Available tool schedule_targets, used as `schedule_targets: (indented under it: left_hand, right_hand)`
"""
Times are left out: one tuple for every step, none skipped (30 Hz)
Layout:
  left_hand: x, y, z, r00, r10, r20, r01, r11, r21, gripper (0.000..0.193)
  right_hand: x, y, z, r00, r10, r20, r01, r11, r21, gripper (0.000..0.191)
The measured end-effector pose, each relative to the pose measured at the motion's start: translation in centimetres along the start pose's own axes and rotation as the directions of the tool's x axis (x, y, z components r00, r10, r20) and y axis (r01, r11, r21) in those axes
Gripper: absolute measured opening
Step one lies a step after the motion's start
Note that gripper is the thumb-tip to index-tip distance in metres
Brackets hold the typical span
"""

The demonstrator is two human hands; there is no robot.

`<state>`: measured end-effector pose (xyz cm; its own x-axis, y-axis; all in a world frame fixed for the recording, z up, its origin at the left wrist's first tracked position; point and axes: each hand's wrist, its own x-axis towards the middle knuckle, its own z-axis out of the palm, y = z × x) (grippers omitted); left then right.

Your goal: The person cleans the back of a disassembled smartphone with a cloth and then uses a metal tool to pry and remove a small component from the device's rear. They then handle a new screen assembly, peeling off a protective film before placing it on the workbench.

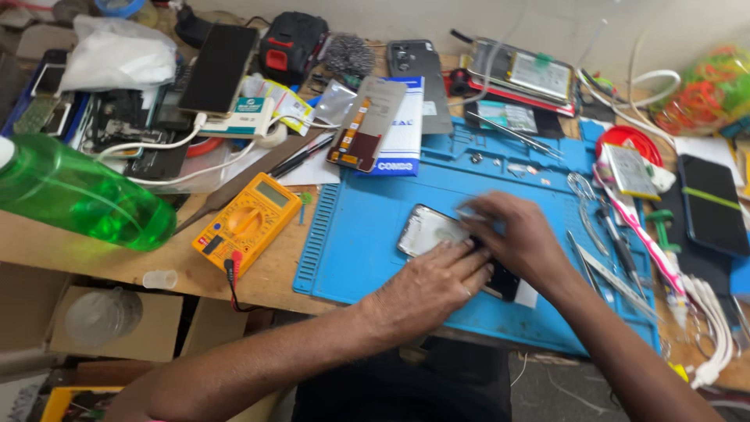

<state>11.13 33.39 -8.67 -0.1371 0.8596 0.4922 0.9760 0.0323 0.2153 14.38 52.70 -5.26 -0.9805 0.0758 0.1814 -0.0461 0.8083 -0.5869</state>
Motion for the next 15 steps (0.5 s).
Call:
schedule_targets:
  left_hand:
    - [-0.2,-0.2,0.1,0.999,0.001,-0.053,-0.001,1.000,0.009,0.040]
    - [-0.4,-0.4,0.1,0.995,-0.001,-0.103,0.003,1.000,0.016,0.042]
    - [-0.7,-0.6,0.2,0.995,-0.009,-0.104,0.011,1.000,0.026,0.040]
    - [-0.7,-0.7,0.4,0.995,-0.010,-0.095,0.012,0.999,0.030,0.039]
    - [-0.9,-0.8,0.4,0.997,0.005,-0.082,-0.002,0.999,0.036,0.037]
    - [-0.9,-1.0,0.4,0.999,-0.002,-0.054,0.003,1.000,0.013,0.038]
    - [-0.9,-1.0,0.5,0.999,-0.008,-0.033,0.008,1.000,-0.003,0.039]
    - [-0.9,-1.1,0.4,1.000,-0.014,-0.010,0.014,1.000,-0.021,0.040]
    - [-0.9,-1.2,0.3,1.000,-0.011,0.004,0.011,1.000,-0.016,0.038]
    - [-0.9,-1.2,0.2,1.000,-0.015,0.018,0.015,1.000,-0.018,0.037]
    - [-1.0,-1.1,0.1,0.999,-0.020,0.031,0.021,1.000,-0.020,0.036]
    - [-1.1,-1.3,-0.1,1.000,-0.015,-0.011,0.015,1.000,-0.008,0.037]
    - [-1.2,-1.3,-0.2,0.998,-0.014,-0.056,0.014,1.000,0.003,0.039]
    - [-1.4,-1.4,-0.2,0.994,-0.018,-0.106,0.019,1.000,0.014,0.040]
    - [-1.5,-1.6,-0.3,0.995,-0.017,-0.095,0.017,1.000,0.000,0.040]
  right_hand:
    - [-0.7,0.1,-0.6,1.000,0.000,-0.010,-0.001,0.999,-0.042,0.024]
    - [-0.8,0.3,-0.8,0.998,0.069,-0.010,-0.070,0.995,-0.067,0.022]
    - [-0.9,0.3,-0.8,0.990,0.141,-0.010,-0.141,0.986,-0.089,0.019]
    - [-0.6,0.2,-0.7,0.975,0.221,-0.015,-0.221,0.969,-0.106,0.018]
    - [0.1,-0.1,0.1,0.981,0.196,-0.001,-0.195,0.976,-0.095,0.017]
    - [1.3,-0.5,1.1,0.987,0.163,0.002,-0.162,0.983,-0.086,0.017]
    - [2.8,-0.9,2.1,0.993,0.121,0.003,-0.121,0.989,-0.082,0.018]
    - [4.1,-1.4,2.8,0.996,0.085,0.011,-0.084,0.994,-0.073,0.017]
    - [5.1,-1.9,3.4,0.998,0.052,0.024,-0.051,0.997,-0.063,0.017]
    - [5.4,-2.3,3.6,0.999,0.023,0.046,-0.021,0.998,-0.052,0.017]
    - [5.4,-2.5,3.3,0.997,0.046,0.063,-0.041,0.996,-0.078,0.017]
    - [5.2,-2.7,3.1,0.995,0.063,0.075,-0.055,0.993,-0.105,0.017]
    - [4.9,-2.7,2.8,0.993,0.079,0.092,-0.066,0.989,-0.134,0.018]
    - [4.8,-2.7,2.6,0.993,0.076,0.085,-0.063,0.987,-0.150,0.017]
    - [4.6,-2.6,2.7,0.995,0.068,0.079,-0.055,0.985,-0.165,0.016]
